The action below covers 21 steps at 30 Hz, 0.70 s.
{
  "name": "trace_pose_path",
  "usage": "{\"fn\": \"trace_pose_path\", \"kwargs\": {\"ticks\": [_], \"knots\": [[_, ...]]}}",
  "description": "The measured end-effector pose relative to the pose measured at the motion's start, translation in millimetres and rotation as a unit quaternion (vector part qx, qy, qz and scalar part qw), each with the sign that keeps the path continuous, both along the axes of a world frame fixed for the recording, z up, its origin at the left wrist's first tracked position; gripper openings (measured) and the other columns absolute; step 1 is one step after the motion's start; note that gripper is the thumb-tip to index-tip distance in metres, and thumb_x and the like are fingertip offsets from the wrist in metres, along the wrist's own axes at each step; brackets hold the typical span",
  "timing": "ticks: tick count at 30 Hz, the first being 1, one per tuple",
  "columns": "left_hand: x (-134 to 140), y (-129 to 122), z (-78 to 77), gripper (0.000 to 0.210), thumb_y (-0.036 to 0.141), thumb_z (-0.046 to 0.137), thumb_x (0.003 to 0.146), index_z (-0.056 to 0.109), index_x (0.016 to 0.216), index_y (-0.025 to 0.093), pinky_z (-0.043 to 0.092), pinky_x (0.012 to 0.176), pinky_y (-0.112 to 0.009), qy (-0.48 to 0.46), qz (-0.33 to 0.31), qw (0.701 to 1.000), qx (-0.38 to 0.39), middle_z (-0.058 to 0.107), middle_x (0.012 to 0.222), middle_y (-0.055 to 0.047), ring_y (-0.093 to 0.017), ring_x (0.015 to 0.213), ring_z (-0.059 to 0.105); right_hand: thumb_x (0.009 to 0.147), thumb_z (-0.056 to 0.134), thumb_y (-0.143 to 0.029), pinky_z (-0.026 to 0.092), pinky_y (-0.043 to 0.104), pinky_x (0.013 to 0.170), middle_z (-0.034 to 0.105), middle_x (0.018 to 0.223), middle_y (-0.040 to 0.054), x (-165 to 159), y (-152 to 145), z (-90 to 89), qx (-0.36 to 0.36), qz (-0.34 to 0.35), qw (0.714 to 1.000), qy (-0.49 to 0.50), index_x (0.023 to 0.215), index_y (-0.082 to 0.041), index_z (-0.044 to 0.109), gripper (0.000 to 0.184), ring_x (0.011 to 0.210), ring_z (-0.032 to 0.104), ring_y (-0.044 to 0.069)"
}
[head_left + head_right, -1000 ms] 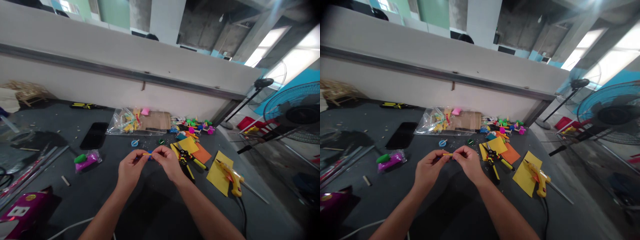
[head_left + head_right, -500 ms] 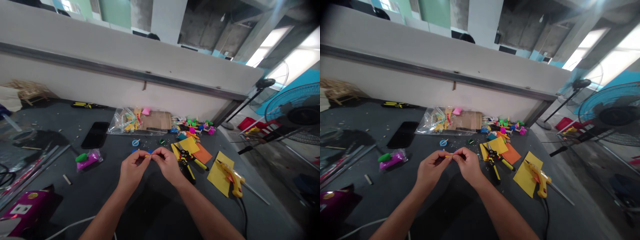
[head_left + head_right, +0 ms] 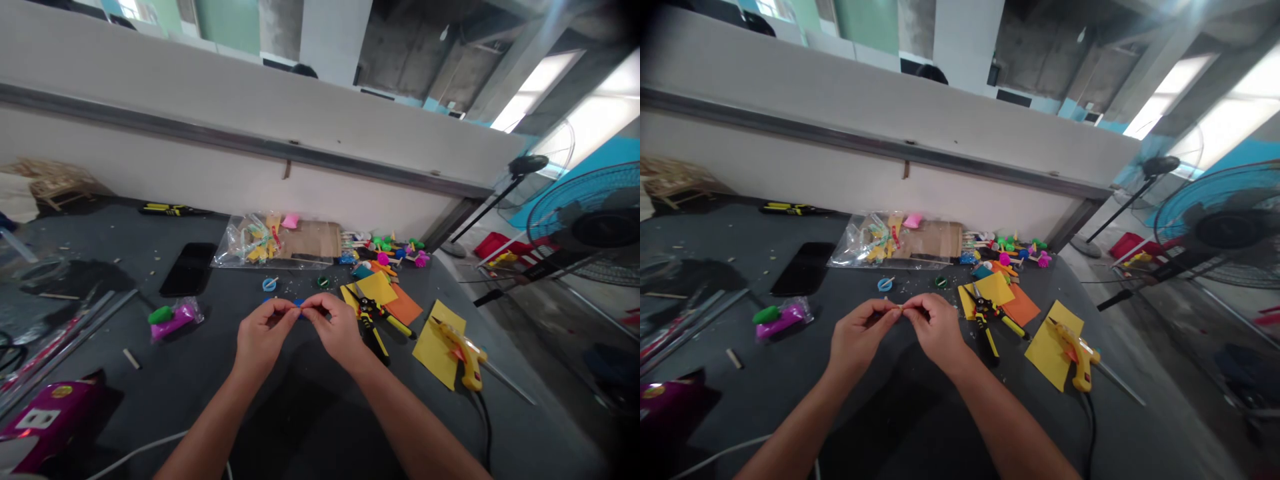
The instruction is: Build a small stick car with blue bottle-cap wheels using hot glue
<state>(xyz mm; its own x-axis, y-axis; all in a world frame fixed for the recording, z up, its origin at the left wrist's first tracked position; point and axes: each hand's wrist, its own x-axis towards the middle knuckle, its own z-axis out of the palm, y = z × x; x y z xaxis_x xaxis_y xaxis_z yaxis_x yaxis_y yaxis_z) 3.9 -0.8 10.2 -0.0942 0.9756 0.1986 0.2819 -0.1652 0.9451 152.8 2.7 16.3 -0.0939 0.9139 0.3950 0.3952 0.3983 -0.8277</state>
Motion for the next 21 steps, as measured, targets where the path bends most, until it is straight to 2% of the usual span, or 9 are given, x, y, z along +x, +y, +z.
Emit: {"fn": "trace_pose_path", "kwargs": {"ticks": [6,13,17,19,21], "knots": [[0,1,1.4,0.011,0.029,0.064,0.075,0.070,0.079,0.022,0.052,0.064,-0.021,0.009,-0.011,0.999,0.030,0.071,0.075,0.001,-0.011,0.066,0.064,0.083,0.060,-0.019,0.047,0.026,0.071,0.069,0.077,0.0003,0,1,2.0,-0.008,-0.001,1.000,-0.006,0.081,-0.021,0.067,0.008,0.075,0.063,0.015],[-6,1,-4.5,0.010,0.031,0.064,0.075,0.070,0.075,0.023,0.051,0.061,-0.022,0.031,0.026,0.999,0.031,0.071,0.071,0.002,-0.013,0.065,0.064,0.081,0.064,-0.021,0.047,0.024,0.065,0.067,0.080,0.0011,-1,1,-1.8,0.008,0.003,1.000,-0.018,0.086,-0.021,0.067,0.006,0.073,0.060,0.014],[-6,2,-8.6,0.014,0.032,0.065,0.076,0.070,0.086,0.024,0.053,0.067,-0.023,-0.003,-0.001,0.999,0.034,0.072,0.081,0.001,-0.013,0.072,0.066,0.082,0.062,-0.020,0.046,0.025,0.068,0.067,0.076,0.0005,1,1,-1.0,0.020,-0.018,0.999,-0.036,0.081,-0.021,0.067,0.005,0.073,0.060,0.015],[-5,3,-9.9,0.017,0.031,0.064,0.077,0.070,0.092,0.024,0.053,0.071,-0.024,-0.017,-0.026,0.997,0.065,0.071,0.089,-0.001,-0.014,0.079,0.066,0.083,0.061,-0.022,0.046,0.026,0.067,0.067,0.075,0.0006,2,2,-0.2,0.015,-0.020,0.999,-0.040,0.081,-0.021,0.067,0.006,0.072,0.060,0.015],[-5,4,-10.0,0.014,0.029,0.062,0.079,0.070,0.090,0.024,0.052,0.073,-0.024,-0.011,-0.043,0.994,0.102,0.069,0.092,-0.002,-0.014,0.085,0.064,0.084,0.060,-0.024,0.046,0.026,0.067,0.067,0.075,0.0009,2,2,0.5,0.005,-0.010,0.999,-0.044,0.081,-0.021,0.067,0.008,0.071,0.060,0.015]]}}
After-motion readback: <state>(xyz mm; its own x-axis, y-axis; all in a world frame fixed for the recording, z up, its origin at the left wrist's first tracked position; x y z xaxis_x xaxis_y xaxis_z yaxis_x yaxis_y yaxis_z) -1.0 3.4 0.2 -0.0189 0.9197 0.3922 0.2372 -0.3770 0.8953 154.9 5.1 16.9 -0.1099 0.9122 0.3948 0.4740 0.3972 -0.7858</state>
